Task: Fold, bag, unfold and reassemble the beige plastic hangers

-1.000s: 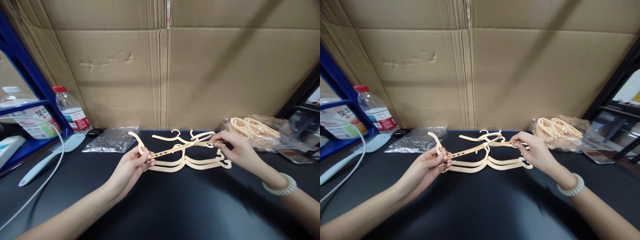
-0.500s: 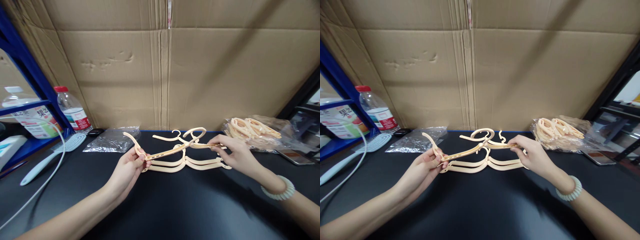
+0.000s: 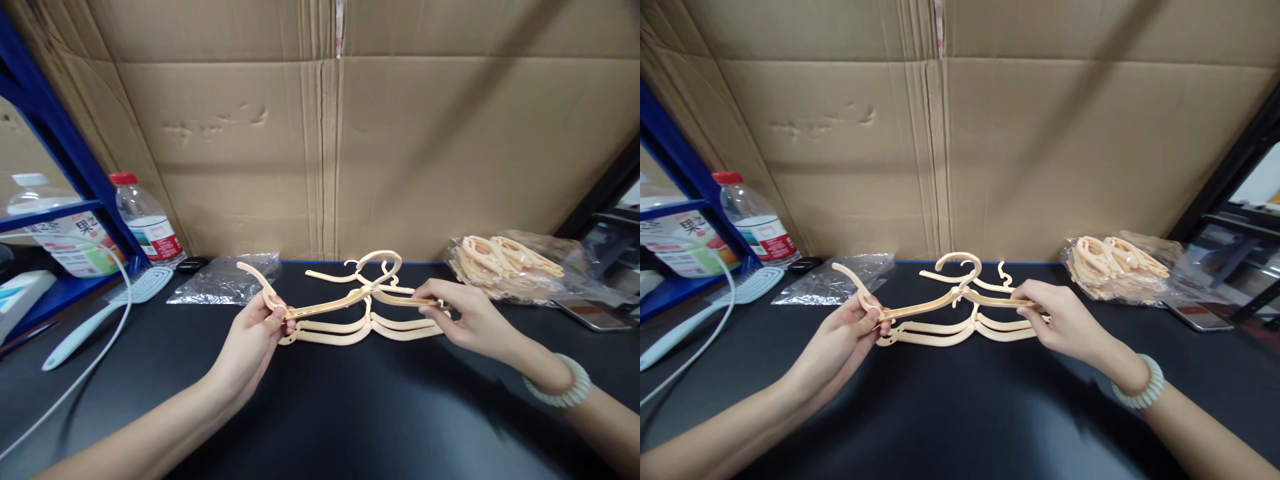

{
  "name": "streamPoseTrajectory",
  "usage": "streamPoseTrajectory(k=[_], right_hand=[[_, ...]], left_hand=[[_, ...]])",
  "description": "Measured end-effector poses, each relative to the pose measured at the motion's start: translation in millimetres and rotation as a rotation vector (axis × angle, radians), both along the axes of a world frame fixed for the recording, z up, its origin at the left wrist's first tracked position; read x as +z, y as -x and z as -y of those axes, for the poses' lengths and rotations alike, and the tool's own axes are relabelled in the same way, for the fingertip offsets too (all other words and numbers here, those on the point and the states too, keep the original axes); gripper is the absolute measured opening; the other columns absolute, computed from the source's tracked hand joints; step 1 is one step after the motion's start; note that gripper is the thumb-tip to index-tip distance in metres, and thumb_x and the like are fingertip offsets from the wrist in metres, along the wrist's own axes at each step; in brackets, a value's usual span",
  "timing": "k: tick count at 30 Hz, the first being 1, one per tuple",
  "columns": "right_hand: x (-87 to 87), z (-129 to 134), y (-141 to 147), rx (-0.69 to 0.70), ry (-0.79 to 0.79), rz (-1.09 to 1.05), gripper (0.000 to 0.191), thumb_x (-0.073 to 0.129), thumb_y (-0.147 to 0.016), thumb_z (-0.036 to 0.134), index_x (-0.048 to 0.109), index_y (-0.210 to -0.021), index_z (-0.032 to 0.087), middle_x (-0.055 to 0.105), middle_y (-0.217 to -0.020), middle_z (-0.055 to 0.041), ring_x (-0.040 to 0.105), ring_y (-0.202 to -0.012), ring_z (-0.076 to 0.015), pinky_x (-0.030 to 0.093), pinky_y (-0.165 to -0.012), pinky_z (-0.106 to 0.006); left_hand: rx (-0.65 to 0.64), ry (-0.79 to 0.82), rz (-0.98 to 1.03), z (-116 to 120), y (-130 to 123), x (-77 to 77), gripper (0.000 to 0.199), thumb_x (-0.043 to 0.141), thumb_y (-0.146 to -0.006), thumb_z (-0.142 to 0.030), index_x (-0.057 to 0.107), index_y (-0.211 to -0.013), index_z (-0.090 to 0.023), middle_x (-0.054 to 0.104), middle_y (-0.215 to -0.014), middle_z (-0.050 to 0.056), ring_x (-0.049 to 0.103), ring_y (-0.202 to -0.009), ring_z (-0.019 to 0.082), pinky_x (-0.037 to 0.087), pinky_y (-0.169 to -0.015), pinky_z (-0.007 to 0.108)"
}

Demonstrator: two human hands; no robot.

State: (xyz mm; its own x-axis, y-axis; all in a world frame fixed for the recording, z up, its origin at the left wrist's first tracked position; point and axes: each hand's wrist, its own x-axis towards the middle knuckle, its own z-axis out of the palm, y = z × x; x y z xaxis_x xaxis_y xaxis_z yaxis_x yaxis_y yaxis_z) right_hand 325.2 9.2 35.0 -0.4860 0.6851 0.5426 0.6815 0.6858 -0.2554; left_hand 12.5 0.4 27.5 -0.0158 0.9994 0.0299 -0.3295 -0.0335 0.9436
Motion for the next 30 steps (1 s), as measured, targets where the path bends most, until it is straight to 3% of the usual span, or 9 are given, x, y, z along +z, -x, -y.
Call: streamPoseTrajectory(k=[6,13,18,23,26,30], right_hand=[[-0.3,4,5,0.024,0.021,0.012,0.012,0.045,-0.088,0.022,0.056,-0.085,0.02,0.061,-0.07,-0.0022,0.053,-0.059,-0.0146,0.041,-0.055,-0.026],[-2.1,6,9,-0.025,0.034,0.016,0.014,0.048,-0.091,0.027,0.059,-0.096,0.021,0.059,-0.062,0.0007,0.051,-0.053,-0.0126,0.04,-0.054,-0.024],[-6.0,2,10,-0.07,-0.006,-0.03,0.017,0.049,-0.092,0.031,0.062,-0.096,0.02,0.065,-0.069,-0.0017,0.055,-0.056,-0.0128,0.042,-0.055,-0.024],[-4.9,0,6,-0.156,0.027,-0.13,0.02,0.05,-0.091,0.036,0.063,-0.094,0.021,0.061,-0.063,0.0003,0.053,-0.051,-0.0122,0.041,-0.049,-0.024],[-2.2,0,3,-0.154,0.136,-0.187,0.022,0.05,-0.091,0.038,0.061,-0.093,0.02,0.057,-0.058,0.0019,0.051,-0.046,-0.0112,0.041,-0.047,-0.024],[1.6,1,3,-0.082,0.337,-0.216,0.024,0.052,-0.09,0.041,0.06,-0.09,0.018,0.059,-0.057,0.0019,0.055,-0.043,-0.0105,0.042,-0.045,-0.022]], left_hand=[[0.066,-0.038,-0.011,-2,1,-1.4,0.022,0.072,-0.067,-0.014,0.05,-0.071,-0.018,0.052,-0.063,-0.005,0.051,-0.055,0.009,0.043,-0.054,0.021],[0.07,-0.014,0.06,-4,1,-3.9,0.018,0.074,-0.067,-0.011,0.057,-0.069,-0.015,0.06,-0.068,-0.002,0.059,-0.061,0.01,0.05,-0.064,0.021],[0.126,0.059,0.113,-2,-2,0.0,0.013,0.071,-0.072,-0.007,0.06,-0.068,-0.014,0.066,-0.076,0.003,0.066,-0.074,0.014,0.054,-0.077,0.024],[0.011,0.076,-0.041,7,-8,-1.7,0.01,0.072,-0.075,-0.019,0.063,-0.076,-0.015,0.07,-0.089,0.008,0.067,-0.082,0.019,0.053,-0.078,0.028],[-0.175,-0.087,-0.308,19,-12,-6.4,0.007,0.071,-0.076,-0.02,0.066,-0.081,-0.017,0.07,-0.086,0.008,0.067,-0.08,0.021,0.053,-0.076,0.03],[-0.338,-0.626,-0.755,35,-13,-9.2,0.025,0.06,-0.081,-0.01,0.069,-0.102,-0.02,0.07,-0.095,0.009,0.064,-0.09,0.023,0.052,-0.083,0.033]])
